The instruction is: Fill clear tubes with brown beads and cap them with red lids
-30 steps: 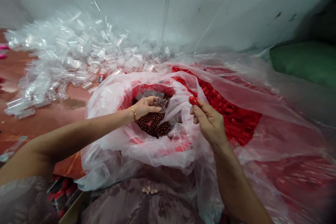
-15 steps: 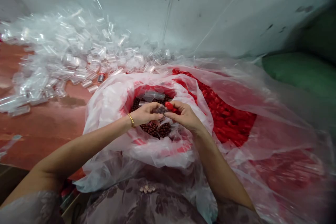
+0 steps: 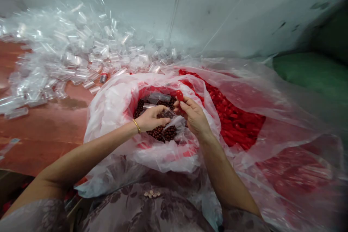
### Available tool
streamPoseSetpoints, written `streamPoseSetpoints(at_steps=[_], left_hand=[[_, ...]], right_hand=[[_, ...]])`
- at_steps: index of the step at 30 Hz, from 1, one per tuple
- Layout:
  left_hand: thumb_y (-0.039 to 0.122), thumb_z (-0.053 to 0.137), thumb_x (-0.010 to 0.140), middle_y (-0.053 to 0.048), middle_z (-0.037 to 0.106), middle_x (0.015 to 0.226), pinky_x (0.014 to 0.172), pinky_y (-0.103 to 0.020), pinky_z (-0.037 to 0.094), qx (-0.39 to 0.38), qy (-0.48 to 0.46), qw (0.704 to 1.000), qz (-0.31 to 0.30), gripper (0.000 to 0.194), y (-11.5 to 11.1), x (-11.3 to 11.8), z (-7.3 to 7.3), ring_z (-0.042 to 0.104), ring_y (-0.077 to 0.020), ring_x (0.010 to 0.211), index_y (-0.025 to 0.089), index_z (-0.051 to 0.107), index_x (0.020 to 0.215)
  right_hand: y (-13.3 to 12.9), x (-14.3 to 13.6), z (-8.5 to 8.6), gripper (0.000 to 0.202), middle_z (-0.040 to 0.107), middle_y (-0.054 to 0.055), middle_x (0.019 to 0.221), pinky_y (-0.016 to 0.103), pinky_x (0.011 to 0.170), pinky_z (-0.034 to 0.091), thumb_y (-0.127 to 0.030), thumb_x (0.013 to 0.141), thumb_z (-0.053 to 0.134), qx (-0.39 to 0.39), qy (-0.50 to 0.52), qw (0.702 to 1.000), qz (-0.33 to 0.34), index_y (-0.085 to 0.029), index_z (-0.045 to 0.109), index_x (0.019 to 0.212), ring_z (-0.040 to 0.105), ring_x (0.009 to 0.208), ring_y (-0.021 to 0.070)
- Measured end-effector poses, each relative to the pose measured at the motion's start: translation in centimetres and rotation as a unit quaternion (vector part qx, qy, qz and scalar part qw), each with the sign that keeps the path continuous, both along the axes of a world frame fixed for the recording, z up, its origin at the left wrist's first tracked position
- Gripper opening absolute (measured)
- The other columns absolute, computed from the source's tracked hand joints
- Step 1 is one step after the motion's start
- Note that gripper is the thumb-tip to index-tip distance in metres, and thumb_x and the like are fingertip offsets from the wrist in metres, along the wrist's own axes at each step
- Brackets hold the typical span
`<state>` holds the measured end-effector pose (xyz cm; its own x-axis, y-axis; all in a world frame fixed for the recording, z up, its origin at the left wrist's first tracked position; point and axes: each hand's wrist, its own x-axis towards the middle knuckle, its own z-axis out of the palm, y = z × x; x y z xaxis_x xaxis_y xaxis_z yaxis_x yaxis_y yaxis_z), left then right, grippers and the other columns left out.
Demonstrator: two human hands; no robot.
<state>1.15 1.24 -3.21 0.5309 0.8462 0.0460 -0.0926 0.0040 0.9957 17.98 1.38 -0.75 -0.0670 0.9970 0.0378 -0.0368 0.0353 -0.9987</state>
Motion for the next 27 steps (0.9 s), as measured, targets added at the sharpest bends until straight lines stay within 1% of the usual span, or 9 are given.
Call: streamPoseSetpoints(at_steps=[3,6,8,11,13,15,18,24,27], left_hand=[[0.026,0.065,0.072,0.000,0.057,0.080,0.066,-0.023,0.044,0.038,0.049,0.998,0.029,0.027,0.2,0.1,-0.5,0.051,-0.0100,0.068,0.012,0.055,0.092],[0.024,0.061,0.074,-0.003,0.061,0.087,0.075,-0.026,0.045,0.092,0.078,0.990,0.071,0.022,0.2,0.0,-0.4,0.055,-0.0139,0.078,0.012,0.057,0.092],[0.024,0.059,0.075,-0.005,0.063,0.095,0.084,-0.028,0.045,0.122,0.086,0.986,0.077,0.024,0.1,-0.2,-0.1,0.057,-0.0173,0.089,0.013,0.057,0.097],[0.026,0.056,0.079,-0.006,0.065,0.100,0.091,-0.030,0.043,0.139,0.105,0.982,0.076,0.028,-0.2,-0.4,0.3,0.057,-0.0198,0.097,0.013,0.057,0.103],[0.029,0.054,0.081,-0.006,0.065,0.100,0.091,-0.031,0.044,0.144,0.116,0.980,0.069,0.030,-0.4,-0.4,0.5,0.058,-0.0200,0.096,0.013,0.057,0.106],[0.030,0.052,0.083,-0.007,0.064,0.106,0.092,-0.031,0.044,0.154,0.109,0.980,0.057,0.033,-0.6,-0.4,0.6,0.058,-0.0202,0.099,0.013,0.056,0.110],[0.030,0.050,0.084,-0.010,0.061,0.118,0.098,-0.033,0.041,0.178,0.096,0.978,0.041,0.037,-0.7,-0.2,0.6,0.056,-0.0222,0.109,0.013,0.053,0.117],[0.028,0.051,0.082,-0.013,0.062,0.116,0.095,-0.037,0.042,0.222,0.150,0.962,0.049,0.040,-0.7,-0.3,0.4,0.057,-0.0266,0.107,0.012,0.052,0.119],[0.026,0.052,0.080,-0.014,0.063,0.113,0.092,-0.036,0.044,0.223,0.145,0.962,0.060,0.040,-0.7,-0.4,0.3,0.058,-0.0271,0.104,0.012,0.053,0.117]], right_hand=[[-0.5,-1.3,-0.3,0.028,0.066,0.003,0.097,0.032,0.084,0.051,-0.040,0.081,0.057,0.100,-0.101,0.990,0.001,-0.021,0.061,0.101,0.063,0.084,0.0142],[-1.1,-2.3,-0.8,0.034,0.064,0.006,0.117,0.037,0.101,0.042,-0.038,0.089,0.047,0.182,-0.199,0.963,0.012,-0.023,0.059,0.117,0.058,0.109,0.0181],[-1.4,-2.4,-1.1,0.038,0.059,0.005,0.127,0.038,0.106,0.037,-0.038,0.091,0.043,0.199,-0.219,0.955,0.016,-0.025,0.056,0.124,0.053,0.119,0.0181],[-1.5,-1.8,-1.1,0.042,0.055,0.003,0.134,0.038,0.112,0.031,-0.041,0.090,0.043,0.160,-0.175,0.970,0.056,-0.025,0.056,0.127,0.046,0.128,0.0183],[-1.4,-1.0,-0.9,0.043,0.055,0.003,0.135,0.040,0.112,0.032,-0.041,0.088,0.046,0.115,-0.117,0.983,0.086,-0.025,0.057,0.126,0.046,0.129,0.0194],[-1.3,-0.3,-0.7,0.043,0.058,0.003,0.131,0.042,0.108,0.037,-0.040,0.084,0.052,0.063,-0.062,0.991,0.105,-0.026,0.059,0.124,0.052,0.123,0.0208],[-1.2,0.4,-0.4,0.041,0.061,0.003,0.127,0.042,0.104,0.042,-0.037,0.079,0.061,0.027,-0.031,0.993,0.110,-0.027,0.062,0.119,0.057,0.117,0.0214],[-1.8,-0.3,-0.5,0.033,0.066,0.001,0.119,0.043,0.105,0.042,-0.032,0.081,0.061,0.120,-0.158,0.979,0.050,-0.026,0.067,0.112,0.060,0.114,0.0210],[-3.0,-1.4,-0.9,0.034,0.064,0.001,0.122,0.042,0.106,0.041,-0.030,0.085,0.054,0.147,-0.172,0.974,0.013,-0.026,0.065,0.117,0.059,0.115,0.0197]])
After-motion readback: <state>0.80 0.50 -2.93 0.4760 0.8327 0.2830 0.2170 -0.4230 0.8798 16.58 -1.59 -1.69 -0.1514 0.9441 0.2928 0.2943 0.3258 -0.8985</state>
